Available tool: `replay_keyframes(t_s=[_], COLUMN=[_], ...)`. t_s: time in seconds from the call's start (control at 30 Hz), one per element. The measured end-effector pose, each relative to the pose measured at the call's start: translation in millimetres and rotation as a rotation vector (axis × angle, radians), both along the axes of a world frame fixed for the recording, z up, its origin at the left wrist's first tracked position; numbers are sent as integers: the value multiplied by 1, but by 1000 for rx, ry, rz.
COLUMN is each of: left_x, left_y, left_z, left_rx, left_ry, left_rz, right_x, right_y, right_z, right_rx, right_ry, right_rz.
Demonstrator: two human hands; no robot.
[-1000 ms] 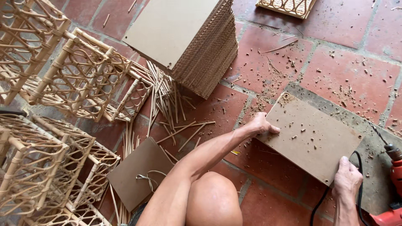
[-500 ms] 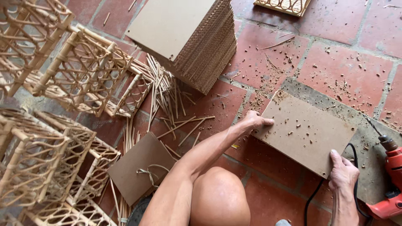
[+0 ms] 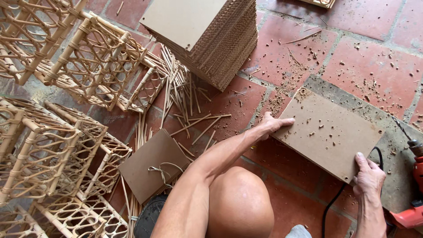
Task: The person assembles bamboo trays by stacking woven panels with cardboard sheets and drilling holes through the corners. They repeatedly pick up panels, align them, and use a corded drill to fasten the stack, then place the finished unit aside.
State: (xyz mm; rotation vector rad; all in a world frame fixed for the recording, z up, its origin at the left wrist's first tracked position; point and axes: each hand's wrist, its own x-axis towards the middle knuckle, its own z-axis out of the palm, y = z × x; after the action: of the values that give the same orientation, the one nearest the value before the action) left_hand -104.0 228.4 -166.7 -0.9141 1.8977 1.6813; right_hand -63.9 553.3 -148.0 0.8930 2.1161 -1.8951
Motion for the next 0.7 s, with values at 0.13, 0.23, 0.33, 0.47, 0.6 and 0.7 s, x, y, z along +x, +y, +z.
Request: replay_keyframes(t_s=[0.13, 0.23, 0.33, 0.47, 0.6, 0.7], left_x=[-4, -17, -32, -23, 38, 101], left_y=[0, -2, 3, 13, 0, -15], left_z=[6, 22, 42, 69, 82, 73], left_rx=[224, 256, 195, 272, 15, -12], left_ry=[37, 166, 253, 294, 518, 460], left_rz=[-187, -481, -630, -538, -643, -705], right_x=[2, 5, 3, 5, 30, 65], right_y=[9, 20, 30, 37, 56, 70], right_z=[-5, -10, -12, -12, -21, -23], right_rx=[-109, -266, -373, -440, -346, -283], right_ry=[92, 97, 108, 123, 76, 38], right_rz=[1, -17, 17, 63, 100, 108])
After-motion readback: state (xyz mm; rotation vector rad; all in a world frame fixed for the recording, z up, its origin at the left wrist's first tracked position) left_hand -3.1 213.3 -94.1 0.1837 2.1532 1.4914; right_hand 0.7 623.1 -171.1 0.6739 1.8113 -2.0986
